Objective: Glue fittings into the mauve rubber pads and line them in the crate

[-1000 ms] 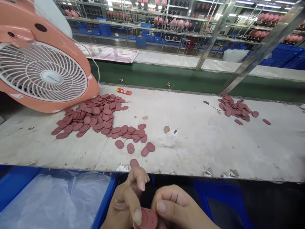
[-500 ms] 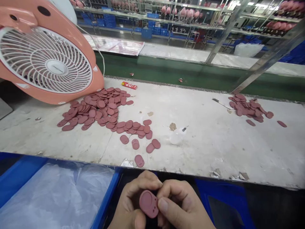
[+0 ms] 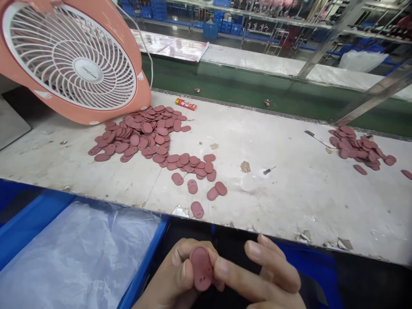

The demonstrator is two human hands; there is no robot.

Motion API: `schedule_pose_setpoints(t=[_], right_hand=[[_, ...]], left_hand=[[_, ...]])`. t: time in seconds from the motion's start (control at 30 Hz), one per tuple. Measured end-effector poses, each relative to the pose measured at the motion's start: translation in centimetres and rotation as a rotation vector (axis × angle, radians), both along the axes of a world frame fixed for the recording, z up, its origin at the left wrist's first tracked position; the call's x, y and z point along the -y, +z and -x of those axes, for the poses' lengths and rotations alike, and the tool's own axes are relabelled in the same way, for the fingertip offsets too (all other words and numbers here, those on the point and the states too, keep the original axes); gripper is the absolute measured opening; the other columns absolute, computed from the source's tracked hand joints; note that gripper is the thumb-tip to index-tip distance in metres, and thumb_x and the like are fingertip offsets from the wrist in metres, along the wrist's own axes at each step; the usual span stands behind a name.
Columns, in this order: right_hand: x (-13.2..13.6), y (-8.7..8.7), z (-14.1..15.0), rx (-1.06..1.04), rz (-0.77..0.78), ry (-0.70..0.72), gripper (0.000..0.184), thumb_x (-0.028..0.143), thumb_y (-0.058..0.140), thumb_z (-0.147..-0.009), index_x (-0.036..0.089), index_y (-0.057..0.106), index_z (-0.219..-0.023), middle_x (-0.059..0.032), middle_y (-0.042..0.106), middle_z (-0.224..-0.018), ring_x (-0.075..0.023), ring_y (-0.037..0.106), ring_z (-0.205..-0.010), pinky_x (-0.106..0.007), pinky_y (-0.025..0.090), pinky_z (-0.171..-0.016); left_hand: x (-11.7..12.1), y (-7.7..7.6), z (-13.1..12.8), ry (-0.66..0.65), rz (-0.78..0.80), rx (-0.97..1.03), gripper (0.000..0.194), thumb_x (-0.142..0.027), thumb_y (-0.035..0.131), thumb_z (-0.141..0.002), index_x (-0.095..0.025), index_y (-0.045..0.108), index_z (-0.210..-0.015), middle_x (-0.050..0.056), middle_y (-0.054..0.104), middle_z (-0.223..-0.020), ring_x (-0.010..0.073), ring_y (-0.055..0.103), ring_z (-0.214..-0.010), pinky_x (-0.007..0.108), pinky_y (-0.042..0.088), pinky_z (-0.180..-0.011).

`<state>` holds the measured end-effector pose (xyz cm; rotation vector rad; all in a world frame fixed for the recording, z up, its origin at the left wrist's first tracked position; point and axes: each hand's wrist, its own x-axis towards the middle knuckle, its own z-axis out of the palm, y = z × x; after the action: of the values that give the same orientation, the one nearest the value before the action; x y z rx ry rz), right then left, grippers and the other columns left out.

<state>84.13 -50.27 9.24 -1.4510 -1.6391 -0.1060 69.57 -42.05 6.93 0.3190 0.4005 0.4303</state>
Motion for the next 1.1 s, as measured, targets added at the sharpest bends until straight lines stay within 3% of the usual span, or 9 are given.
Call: schedule_pose_setpoints(t=[0.1,0.17,0.27,0.37,0.43,0.57,0.77,0.93,1.1], right_hand=[[-0.5,-1.1,0.9,0.156,-0.138,-0.001,0.02,0.042,0.055,-0.096,0.032,0.06,-0.079,0.013,0.076,-0.094,-0.0107,0.068,-0.099,-0.023,0.048,-0.096],[-0.7,-1.8,1.2,0.229,-0.118,-0.024,0.018,0.04,0.055,-0.095,0.033,0.061,-0.08,0.0135,0.076,-0.094,-0.0113,0.069,-0.095,-0.024,0.049,-0.094],[-0.4,-2.6,1.1,0.298,-0.111,-0.029,0.023,0.036,0.05,-0.097,0.032,0.063,-0.079,0.0128,0.076,-0.093,-0.0098,0.07,-0.085,-0.022,0.049,-0.09],[0.5,-3.0,0.5,0.26,-0.175,0.008,0.03,0.034,0.046,-0.1,0.029,0.061,-0.074,0.0112,0.077,-0.081,-0.009,0.069,-0.074,-0.02,0.05,-0.083],[1.0,-2.9,0.2,0.129,-0.124,0.003,0.034,0.032,0.042,-0.101,0.028,0.058,-0.072,0.0083,0.071,-0.063,-0.0118,0.066,-0.063,-0.024,0.051,-0.075],[0.7,-1.3,-0.2,-0.3,0.245,0.148,0.04,0.046,0.038,-0.101,0.023,0.055,-0.073,0.0029,0.054,-0.049,-0.0127,0.05,-0.048,-0.027,0.044,-0.053],[-2.1,0.7,0.8,-0.959,0.567,0.4,0.048,0.051,0.042,-0.098,0.018,0.063,-0.071,0.0036,0.046,-0.047,-0.0095,0.046,-0.05,-0.024,0.039,-0.056],[-3.1,0.4,1.8,-1.081,0.598,0.399,0.037,0.037,0.058,-0.09,0.018,0.05,-0.06,0.0024,0.048,-0.056,-0.0105,0.048,-0.059,-0.024,0.04,-0.058],[-2.9,0.3,2.0,-1.141,0.614,0.394,0.034,0.033,0.051,-0.094,0.017,0.051,-0.064,0.0047,0.046,-0.056,-0.0048,0.038,-0.047,-0.018,0.032,-0.048]], left_hand=[[0.0,0.5,0.0,0.004,0.046,-0.05,0.031,-0.051,0.082,-0.066,-0.02,0.077,-0.069,-0.003,0.049,-0.06,0.0079,0.043,-0.059,0.022,0.035,-0.064],[0.2,0.6,0.0,0.005,0.081,-0.101,0.03,-0.049,0.083,-0.065,-0.02,0.076,-0.065,-0.004,0.048,-0.061,0.0067,0.039,-0.058,0.021,0.035,-0.063],[0.3,0.1,0.1,0.032,0.104,-0.113,0.03,-0.046,0.082,-0.068,-0.019,0.073,-0.059,-0.002,0.053,-0.066,0.0075,0.044,-0.062,0.021,0.04,-0.068],[0.1,-0.8,0.2,0.087,0.06,-0.032,0.031,-0.051,0.075,-0.074,-0.02,0.075,-0.072,-0.001,0.06,-0.073,0.0097,0.052,-0.069,0.022,0.045,-0.071],[-0.3,-1.5,0.5,0.12,-0.023,0.031,0.034,-0.055,0.07,-0.077,-0.022,0.075,-0.084,-0.001,0.063,-0.077,0.011,0.055,-0.074,0.022,0.048,-0.074],[-0.9,-2.2,1.1,0.149,-0.191,0.026,0.034,-0.056,0.067,-0.079,-0.026,0.074,-0.091,-0.002,0.065,-0.085,0.0126,0.056,-0.082,0.024,0.048,-0.083],[-1.0,-1.9,1.1,0.104,-0.441,-0.037,0.032,-0.056,0.071,-0.075,-0.031,0.076,-0.094,0.0,0.06,-0.095,0.016,0.051,-0.09,0.028,0.043,-0.085],[-1.0,-1.9,1.0,0.046,-0.424,-0.048,0.029,-0.055,0.074,-0.073,-0.034,0.077,-0.094,0.0,0.052,-0.101,0.0146,0.051,-0.085,0.029,0.044,-0.078],[-0.7,-2.2,0.8,0.115,-0.412,-0.094,0.031,-0.051,0.072,-0.077,-0.031,0.076,-0.1,0.002,0.052,-0.097,0.0146,0.051,-0.083,0.025,0.046,-0.071]])
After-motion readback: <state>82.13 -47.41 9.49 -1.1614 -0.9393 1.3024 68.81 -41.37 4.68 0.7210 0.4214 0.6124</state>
